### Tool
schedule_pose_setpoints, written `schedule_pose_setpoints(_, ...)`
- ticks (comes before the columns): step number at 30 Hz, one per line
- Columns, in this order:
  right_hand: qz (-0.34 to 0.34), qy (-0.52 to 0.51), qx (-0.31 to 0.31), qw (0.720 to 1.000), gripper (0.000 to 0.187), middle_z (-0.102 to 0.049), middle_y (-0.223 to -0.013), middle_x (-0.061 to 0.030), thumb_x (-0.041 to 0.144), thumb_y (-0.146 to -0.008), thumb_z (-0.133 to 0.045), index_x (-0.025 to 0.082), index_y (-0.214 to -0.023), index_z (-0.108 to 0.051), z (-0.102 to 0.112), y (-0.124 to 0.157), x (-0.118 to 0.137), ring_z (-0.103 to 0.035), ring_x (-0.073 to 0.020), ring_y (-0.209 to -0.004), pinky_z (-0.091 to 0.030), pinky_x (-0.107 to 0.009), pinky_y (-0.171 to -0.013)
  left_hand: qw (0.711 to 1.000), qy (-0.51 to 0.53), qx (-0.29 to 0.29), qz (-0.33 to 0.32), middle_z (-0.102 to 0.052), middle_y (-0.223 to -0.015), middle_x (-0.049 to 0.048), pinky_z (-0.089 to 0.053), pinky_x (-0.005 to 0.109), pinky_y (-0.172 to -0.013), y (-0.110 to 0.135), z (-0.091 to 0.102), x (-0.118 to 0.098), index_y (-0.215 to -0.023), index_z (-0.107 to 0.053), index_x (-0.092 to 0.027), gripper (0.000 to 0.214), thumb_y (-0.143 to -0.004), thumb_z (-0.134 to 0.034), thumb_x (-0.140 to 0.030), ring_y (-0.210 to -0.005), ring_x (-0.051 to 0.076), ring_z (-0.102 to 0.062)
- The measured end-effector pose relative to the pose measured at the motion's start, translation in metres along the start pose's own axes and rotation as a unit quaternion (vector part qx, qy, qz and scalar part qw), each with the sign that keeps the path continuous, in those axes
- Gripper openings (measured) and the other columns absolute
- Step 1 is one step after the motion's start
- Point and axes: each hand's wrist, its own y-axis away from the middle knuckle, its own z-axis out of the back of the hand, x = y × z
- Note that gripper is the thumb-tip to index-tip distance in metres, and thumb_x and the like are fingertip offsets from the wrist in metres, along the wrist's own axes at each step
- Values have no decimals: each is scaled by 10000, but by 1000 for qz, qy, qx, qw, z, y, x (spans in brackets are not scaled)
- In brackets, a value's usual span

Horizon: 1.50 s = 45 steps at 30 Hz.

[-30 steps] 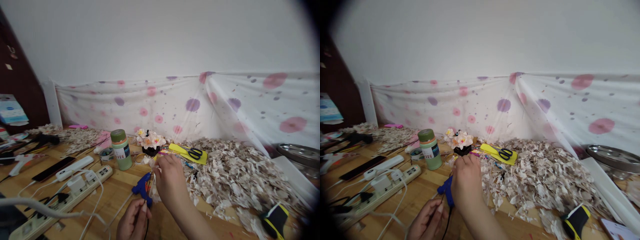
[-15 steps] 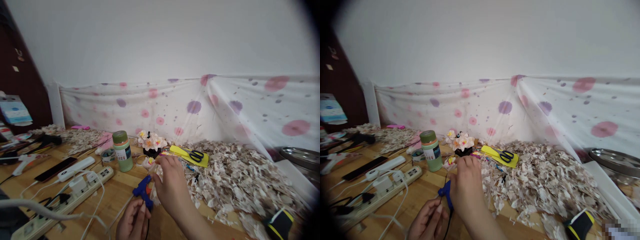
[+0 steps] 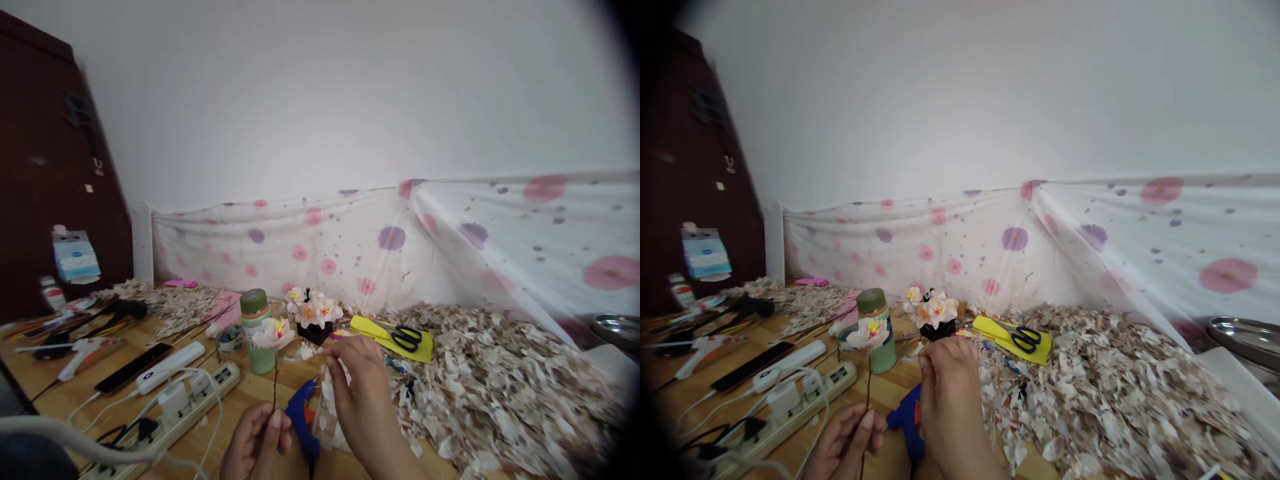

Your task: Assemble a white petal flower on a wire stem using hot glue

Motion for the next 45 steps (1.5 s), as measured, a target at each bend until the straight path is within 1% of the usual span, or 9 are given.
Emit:
schedule_pose_setpoints(4,-14,-9,-12,1000,157,-603,-730,-6,68,-813,-538,191,-737,-600,5,-1,-3,-495,-185,-753,-319,-317,-732,998,-43,38,-16,-740,-679,38,-576,266,-573,-23,0,10,-772,-657,-184,338,-597,-771,-449,-609,199,-693)
schedule_pose_setpoints(7,-12,-1,-14,1000,161,-603,-720,0,61,-793,-563,196,-719,-611,10,-1,-7,-498,-180,-752,-321,-315,-748,994,-68,56,-68,-757,-724,60,-584,290,-613,-37,-3,19,-782,-661,-184,296,-641,-742,-432,-666,224,-714)
schedule_pose_setpoints(12,-21,33,14,999,156,-604,-720,-11,64,-782,-585,190,-697,-620,19,2,-18,-500,-184,-751,-330,-319,-755,990,-74,32,-119,-760,-763,71,-577,319,-678,-44,-5,38,-792,-658,-199,250,-692,-698,-425,-719,227,-713)
schedule_pose_setpoints(17,-17,89,24,996,158,-611,-708,-10,48,-772,-598,179,-687,-620,30,5,-35,-503,-183,-746,-326,-319,-758,985,-88,17,-150,-751,-840,87,-545,374,-789,-51,-3,65,-785,-677,-202,258,-660,-721,-423,-805,250,-700)
schedule_pose_setpoints(25,-43,124,28,991,152,-612,-684,-18,109,-793,-586,177,-658,-603,50,-2,-62,-508,-189,-731,-316,-309,-743,981,-122,43,-147,-736,-828,74,-548,357,-746,-55,1,81,-807,-659,-204,208,-708,-687,-385,-813,251,-691)
schedule_pose_setpoints(32,-48,178,31,982,296,-531,-586,-14,215,-866,-474,179,-576,-523,61,-8,-70,-469,-166,-635,-300,-279,-660,982,-141,68,-107,-721,-904,75,-522,352,-792,-48,1,81,-876,-603,-207,210,-771,-623,-388,-904,246,-670)
schedule_pose_setpoints(35,-49,210,30,976,386,-500,-544,-3,259,-910,-424,184,-536,-483,59,-10,-71,-450,-150,-582,-291,-267,-619,982,-147,54,-104,-717,-892,56,-513,344,-809,-45,1,76,-873,-592,-217,192,-765,-635,-370,-890,231,-669)
schedule_pose_setpoints(38,-58,246,59,966,360,-559,-563,-14,251,-895,-481,177,-547,-533,49,-10,-76,-490,-155,-607,-293,-267,-620,985,-123,41,-111,-716,-872,31,-517,319,-807,-41,-1,69,-783,-549,-230,153,-756,-649,-343,-858,210,-677)
schedule_pose_setpoints(45,-92,297,240,920,145,-703,-785,-93,158,-804,-570,160,-740,-700,-1,9,-113,-603,-207,-807,-353,-295,-746,981,-115,37,-149,-720,-845,27,-543,283,-709,-40,-1,64,-779,-554,-214,116,-762,-653,-270,-791,198,-691)
